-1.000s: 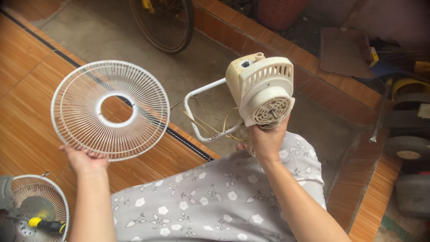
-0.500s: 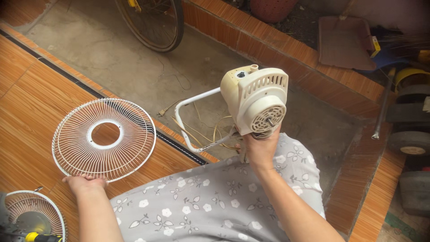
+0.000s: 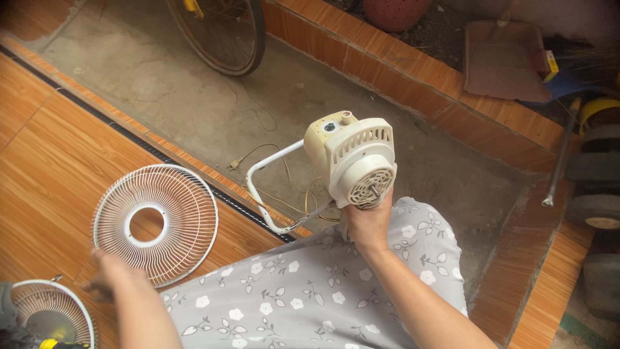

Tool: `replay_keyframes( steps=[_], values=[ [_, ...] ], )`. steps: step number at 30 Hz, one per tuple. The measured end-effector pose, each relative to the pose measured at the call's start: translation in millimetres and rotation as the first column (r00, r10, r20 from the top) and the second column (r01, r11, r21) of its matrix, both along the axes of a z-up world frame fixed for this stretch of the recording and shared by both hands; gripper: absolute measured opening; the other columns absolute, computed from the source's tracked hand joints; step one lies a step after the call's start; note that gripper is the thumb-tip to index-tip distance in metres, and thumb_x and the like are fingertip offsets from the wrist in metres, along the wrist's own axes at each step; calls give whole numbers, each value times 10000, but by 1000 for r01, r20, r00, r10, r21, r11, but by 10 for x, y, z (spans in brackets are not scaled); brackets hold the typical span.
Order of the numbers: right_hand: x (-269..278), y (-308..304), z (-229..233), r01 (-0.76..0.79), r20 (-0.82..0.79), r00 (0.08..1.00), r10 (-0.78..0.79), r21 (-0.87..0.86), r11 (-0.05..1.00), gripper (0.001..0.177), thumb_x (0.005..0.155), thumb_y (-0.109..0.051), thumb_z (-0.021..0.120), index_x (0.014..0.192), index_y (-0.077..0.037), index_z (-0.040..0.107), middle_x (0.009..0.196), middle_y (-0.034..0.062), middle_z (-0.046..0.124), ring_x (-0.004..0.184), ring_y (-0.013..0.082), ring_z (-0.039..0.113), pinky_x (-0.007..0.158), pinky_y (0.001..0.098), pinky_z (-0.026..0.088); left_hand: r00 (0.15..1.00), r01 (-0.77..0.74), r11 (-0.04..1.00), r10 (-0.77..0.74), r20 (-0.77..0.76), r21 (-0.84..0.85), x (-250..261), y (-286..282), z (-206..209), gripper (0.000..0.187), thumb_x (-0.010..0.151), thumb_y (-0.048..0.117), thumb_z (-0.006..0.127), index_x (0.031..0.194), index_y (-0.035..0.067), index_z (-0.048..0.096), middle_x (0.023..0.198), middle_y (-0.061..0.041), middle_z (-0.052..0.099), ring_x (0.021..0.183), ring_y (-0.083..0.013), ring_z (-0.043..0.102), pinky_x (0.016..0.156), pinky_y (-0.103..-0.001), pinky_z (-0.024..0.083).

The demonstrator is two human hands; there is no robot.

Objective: The person wipes the disassembled parts of an electric fan with a cloth. They clean the front grille, motor housing, power cord, and fan blades while sitting on the floor.

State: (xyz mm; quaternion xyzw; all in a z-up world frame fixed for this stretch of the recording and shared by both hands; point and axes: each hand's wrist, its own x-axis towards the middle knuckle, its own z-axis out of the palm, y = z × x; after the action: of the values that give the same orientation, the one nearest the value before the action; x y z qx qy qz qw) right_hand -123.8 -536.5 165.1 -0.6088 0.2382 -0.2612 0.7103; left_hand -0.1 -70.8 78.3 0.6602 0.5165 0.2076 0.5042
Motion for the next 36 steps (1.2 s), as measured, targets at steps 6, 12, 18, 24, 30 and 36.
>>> replay_keyframes(
  steps=[6,12,18,24,30,36],
  values=[
    [-32,-38,-43,98,83,993,-87,-134,986,615,833,34,833,1320,-43,464,1230,70,622,1093,144,630,915,296,558,216,839,277,-960,180,468,-316,-2473,666,480,1080,360,592,1457,93,462,1580,-151,478,1437,-265,484,1283,-445,378],
    [-124,-104,-180,198,62,979,-196,-27,980,607,880,-64,768,1376,-54,418,1224,77,627,1065,169,653,870,327,587,-174,954,-47,-892,417,297,-803,-3834,1298,1325,717,654,836,1656,91,90,1627,-211,393,1503,-337,455,1228,-475,418],
    [-389,-2,-407,88,6,996,-90,-289,953,582,870,-47,792,1354,-26,469,1310,105,620,1198,208,626,1023,362,527,-282,948,-133,-770,572,289,-796,-3883,1352,1536,631,372,981,1695,163,-107,1732,-204,257,1596,-344,363,1327,-472,349],
    [-754,-499,-106,-499,-394,810,434,-75,863,679,779,-81,758,1396,-62,476,1227,71,677,1129,174,649,971,350,520,-197,973,-226,-710,676,46,-688,-3540,1267,1506,624,198,972,1676,186,-105,1682,-173,351,1541,-320,430,1292,-451,391],
    [-714,-1136,518,-513,-197,828,524,110,851,739,960,-439,568,1575,-69,395,1384,148,624,1201,264,631,1020,433,516,-130,953,-290,-650,748,-86,-700,-3317,1321,1520,582,275,970,1674,192,-85,1685,-117,355,1557,-275,396,1299,-432,367],
    [-234,-534,684,-577,-151,812,564,-59,815,613,1114,-387,331,1618,-45,271,1626,119,395,1487,208,366,1203,358,289,-55,958,-251,-636,770,-138,-771,-3206,1402,1551,602,464,965,1668,176,-124,1615,-102,410,1525,-274,416,1299,-421,354]
  ],
)
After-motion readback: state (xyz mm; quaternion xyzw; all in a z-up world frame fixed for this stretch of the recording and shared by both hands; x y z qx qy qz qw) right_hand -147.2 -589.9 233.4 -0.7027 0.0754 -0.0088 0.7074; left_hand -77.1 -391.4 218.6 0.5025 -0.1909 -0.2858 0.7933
